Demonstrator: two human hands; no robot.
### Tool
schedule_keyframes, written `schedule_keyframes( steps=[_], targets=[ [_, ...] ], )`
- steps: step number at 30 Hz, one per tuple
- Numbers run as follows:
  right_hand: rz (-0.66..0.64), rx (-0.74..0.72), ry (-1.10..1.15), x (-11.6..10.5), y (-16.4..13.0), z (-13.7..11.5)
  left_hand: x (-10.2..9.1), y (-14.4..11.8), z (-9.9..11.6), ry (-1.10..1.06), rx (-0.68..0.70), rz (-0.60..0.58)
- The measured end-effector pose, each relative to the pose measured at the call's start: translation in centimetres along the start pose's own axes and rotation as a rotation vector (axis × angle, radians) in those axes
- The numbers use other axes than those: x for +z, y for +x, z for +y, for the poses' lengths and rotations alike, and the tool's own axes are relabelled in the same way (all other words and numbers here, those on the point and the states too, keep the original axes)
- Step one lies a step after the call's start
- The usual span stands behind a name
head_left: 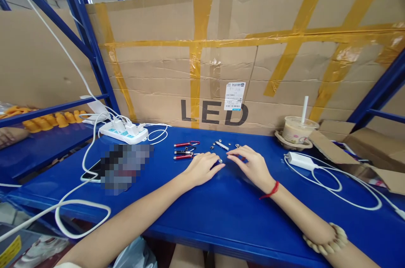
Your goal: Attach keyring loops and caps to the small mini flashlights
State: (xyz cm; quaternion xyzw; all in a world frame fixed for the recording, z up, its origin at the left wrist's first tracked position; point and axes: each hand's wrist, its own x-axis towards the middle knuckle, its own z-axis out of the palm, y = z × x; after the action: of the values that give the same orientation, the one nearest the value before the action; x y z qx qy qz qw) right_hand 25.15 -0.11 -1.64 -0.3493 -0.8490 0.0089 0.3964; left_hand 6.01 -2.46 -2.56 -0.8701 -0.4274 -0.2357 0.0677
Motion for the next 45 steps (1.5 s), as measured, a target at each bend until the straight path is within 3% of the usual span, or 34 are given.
schedule_keyframes(
  steps=[6, 15, 19, 26, 30, 33, 37, 41, 45],
  targets=[
    [0.024, -0.139, 0.192, 0.5, -0.3, -1.1, 0.1, 0.1, -0.1, 0.011, -0.006, -0.031],
    [-0.026, -0.162, 0.204, 0.6, -0.4, -1.2, 0.0, 0.0, 0.1, -0.029, 0.038, -0.068],
    [-0.021, -0.082, 0.168, 0.2, -0.2, -1.2, 0.1, 0.1, 0.2, -0.023, 0.006, -0.039],
    [0.148, 0.16, -0.129, -0.9, 0.4, 1.5, -0.3, 0.2, 0.6, -0.07, -0.059, 0.01],
    [0.074, 0.263, -0.186, -0.3, 0.1, 3.7, -0.3, 0.1, 0.7, -0.06, -0.017, 0.029],
    [-0.048, 0.253, -0.207, 0.2, -0.1, 4.8, -0.3, 0.0, 0.7, -0.027, 0.015, 0.045],
    [-0.186, 0.254, -0.256, 0.6, -0.3, 5.3, -0.5, 0.0, 0.8, -0.005, 0.032, 0.058],
    [-0.239, 0.289, -0.255, 0.7, -0.3, 5.5, -0.6, 0.0, 0.9, 0.003, 0.031, 0.065],
    [-0.293, 0.224, -0.221, 0.9, -0.4, 5.8, -0.6, -0.1, 0.8, -0.002, 0.03, 0.071]
  ],
)
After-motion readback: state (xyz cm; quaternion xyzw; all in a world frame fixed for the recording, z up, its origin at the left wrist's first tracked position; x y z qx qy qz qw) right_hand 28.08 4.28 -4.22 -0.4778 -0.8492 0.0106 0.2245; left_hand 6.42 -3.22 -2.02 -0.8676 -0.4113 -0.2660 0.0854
